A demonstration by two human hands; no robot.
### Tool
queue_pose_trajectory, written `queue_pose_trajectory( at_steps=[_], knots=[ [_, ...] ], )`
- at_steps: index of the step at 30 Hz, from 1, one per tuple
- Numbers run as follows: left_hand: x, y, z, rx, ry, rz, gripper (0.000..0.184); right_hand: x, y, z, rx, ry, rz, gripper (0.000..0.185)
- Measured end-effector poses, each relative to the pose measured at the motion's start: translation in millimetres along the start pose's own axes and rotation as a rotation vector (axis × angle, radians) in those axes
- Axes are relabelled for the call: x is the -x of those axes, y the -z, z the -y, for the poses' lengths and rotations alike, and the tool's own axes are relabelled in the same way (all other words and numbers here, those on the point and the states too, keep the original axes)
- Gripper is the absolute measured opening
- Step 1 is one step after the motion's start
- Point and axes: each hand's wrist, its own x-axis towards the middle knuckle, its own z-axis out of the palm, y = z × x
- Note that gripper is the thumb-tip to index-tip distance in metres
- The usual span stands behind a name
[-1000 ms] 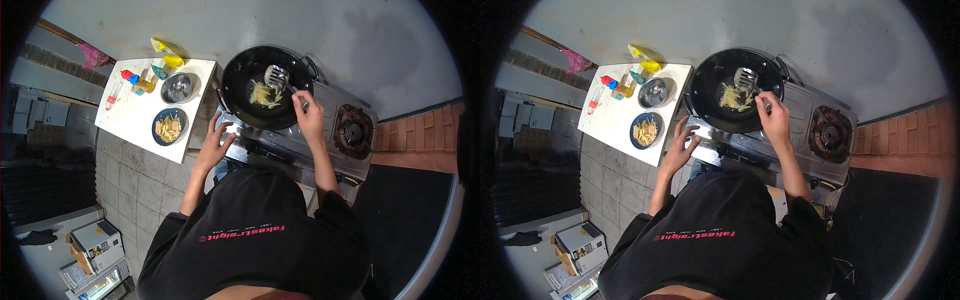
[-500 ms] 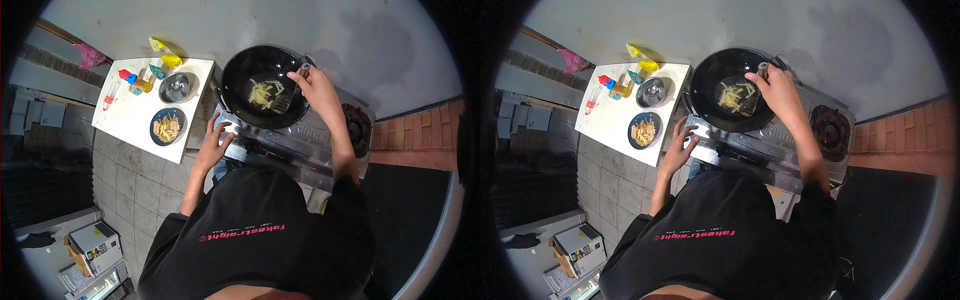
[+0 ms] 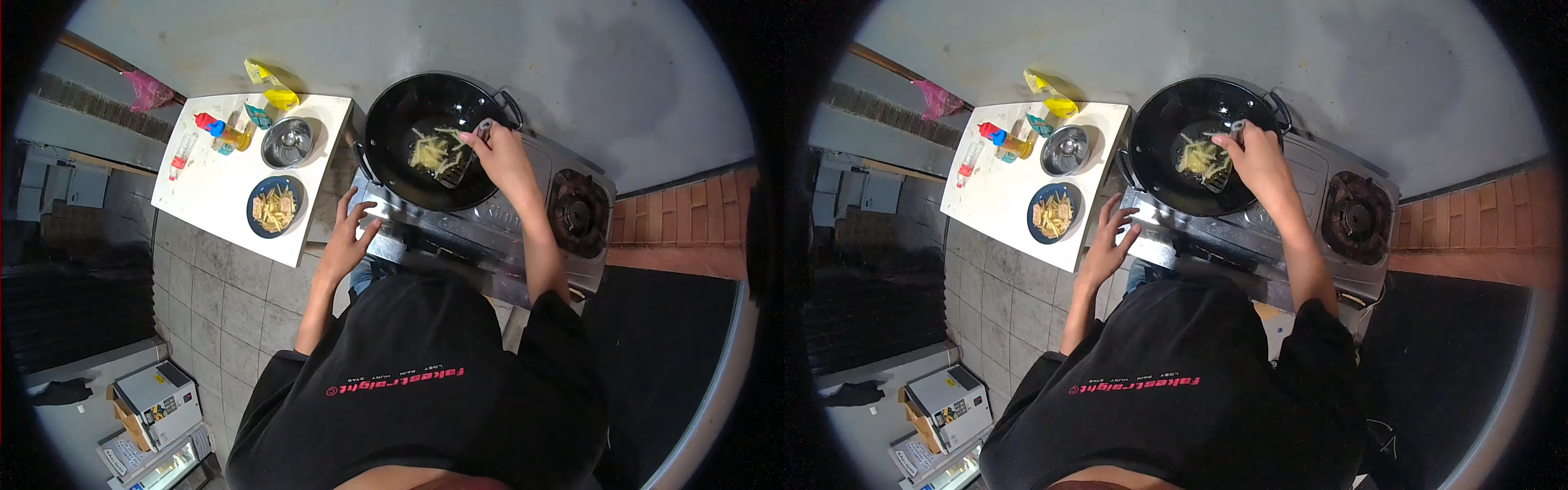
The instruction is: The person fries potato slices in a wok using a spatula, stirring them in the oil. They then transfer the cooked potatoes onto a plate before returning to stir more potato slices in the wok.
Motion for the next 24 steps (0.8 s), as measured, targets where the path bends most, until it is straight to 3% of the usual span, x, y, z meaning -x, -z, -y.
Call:
queue_pose_trajectory(
  at_steps=[8, 12, 24],
  knots=[
    [-2.3, -0.8, 0.8, 0.001, 0.002, 0.005, 0.037, 33.4, -37.4, -49.8, -0.216, -0.144, -0.177, 0.024],
    [-2.0, -1.8, 3.2, 0.015, 0.002, 0.011, 0.037, 54.4, -53.7, -72.9, -0.425, -0.194, -0.135, 0.021],
    [-4.3, -1.3, 2.9, 0.017, -0.014, 0.026, 0.036, 69.3, -53.7, -67.8, -0.618, -0.314, -0.032, 0.028]
  ],
)
